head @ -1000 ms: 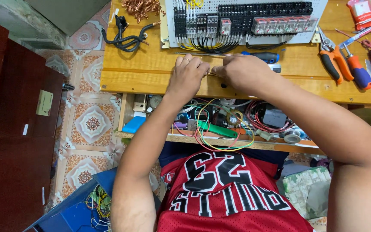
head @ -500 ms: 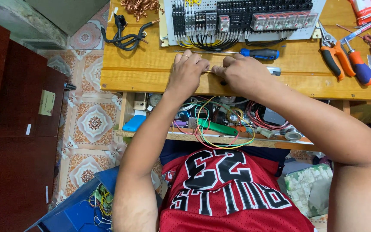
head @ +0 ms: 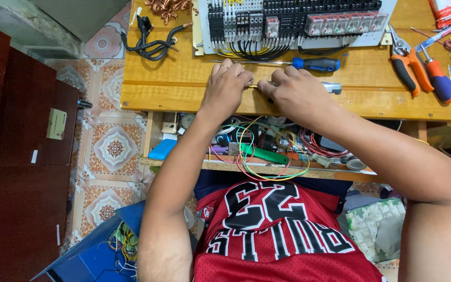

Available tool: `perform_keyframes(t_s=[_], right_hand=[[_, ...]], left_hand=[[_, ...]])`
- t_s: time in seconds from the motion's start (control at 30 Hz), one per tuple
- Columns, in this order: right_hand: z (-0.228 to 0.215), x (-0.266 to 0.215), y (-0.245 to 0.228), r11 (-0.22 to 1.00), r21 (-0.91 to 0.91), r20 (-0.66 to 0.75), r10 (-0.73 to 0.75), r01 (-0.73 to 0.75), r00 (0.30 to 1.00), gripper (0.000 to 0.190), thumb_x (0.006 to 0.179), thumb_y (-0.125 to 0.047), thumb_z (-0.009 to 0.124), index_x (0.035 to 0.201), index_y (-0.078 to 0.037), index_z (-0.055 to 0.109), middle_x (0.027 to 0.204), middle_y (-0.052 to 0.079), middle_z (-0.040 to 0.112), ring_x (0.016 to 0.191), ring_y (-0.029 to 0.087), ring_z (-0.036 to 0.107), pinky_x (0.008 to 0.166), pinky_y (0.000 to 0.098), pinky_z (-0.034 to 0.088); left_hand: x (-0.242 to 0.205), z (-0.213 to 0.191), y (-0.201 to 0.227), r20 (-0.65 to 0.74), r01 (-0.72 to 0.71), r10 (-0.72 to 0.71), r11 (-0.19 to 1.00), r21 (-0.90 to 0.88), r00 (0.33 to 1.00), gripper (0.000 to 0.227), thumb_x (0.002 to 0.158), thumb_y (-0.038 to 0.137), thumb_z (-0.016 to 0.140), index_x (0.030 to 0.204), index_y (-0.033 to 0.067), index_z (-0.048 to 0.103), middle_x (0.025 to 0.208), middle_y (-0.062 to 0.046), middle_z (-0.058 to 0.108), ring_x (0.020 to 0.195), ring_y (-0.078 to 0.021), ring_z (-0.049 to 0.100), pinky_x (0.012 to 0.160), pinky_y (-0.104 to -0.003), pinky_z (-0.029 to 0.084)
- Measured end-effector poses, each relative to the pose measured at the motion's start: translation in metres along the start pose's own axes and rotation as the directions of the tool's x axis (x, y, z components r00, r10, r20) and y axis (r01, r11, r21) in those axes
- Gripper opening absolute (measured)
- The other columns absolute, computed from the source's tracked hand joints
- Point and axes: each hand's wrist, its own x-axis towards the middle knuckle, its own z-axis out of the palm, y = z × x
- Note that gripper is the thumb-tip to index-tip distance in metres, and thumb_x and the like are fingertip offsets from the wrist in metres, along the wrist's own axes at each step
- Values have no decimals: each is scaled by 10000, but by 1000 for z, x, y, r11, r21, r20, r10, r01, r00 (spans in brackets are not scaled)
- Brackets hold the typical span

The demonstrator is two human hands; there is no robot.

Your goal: Wiring an electrical control panel by stripping wires and connecting them to terminals

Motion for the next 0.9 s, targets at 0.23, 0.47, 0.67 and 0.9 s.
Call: perform_keyframes(t_s=[0.23,0.47,0.67,0.9], right_hand=[[2,-4,-5,996,-86,-84,-29,22,996,309,952,-265,583,1199,-270,769,919,36,638,801,251,642,645,355,482],[1,-6,-3,996,-84,-124,-29,19,992,277,960,-288,624,1192,-265,772,932,34,645,804,241,638,659,345,476],[-3,-5,1,999,-36,-69,-22,19,997,300,959,-280,609,1210,-271,773,949,27,673,817,253,658,646,362,495],[1,-8,9,1000,-23,-67,-19,17,998,241,969,-334,611,1147,-295,768,925,10,674,807,252,669,644,367,523]], left_hand=[[2,-3,0,9,10,-10,1000,-22,1000,144,989,323,574,861,263,602,800,30,464,866,-225,506,737,-364,379],[3,-8,3,14,25,-24,998,-62,1000,148,982,307,585,846,251,609,785,13,470,861,-237,516,742,-367,401],[4,-8,2,30,30,-29,998,-59,999,152,977,310,589,841,251,619,787,14,475,867,-237,524,757,-369,415],[3,-7,2,49,19,-17,999,-37,999,137,985,309,592,864,255,627,806,13,483,892,-239,531,781,-372,419]])
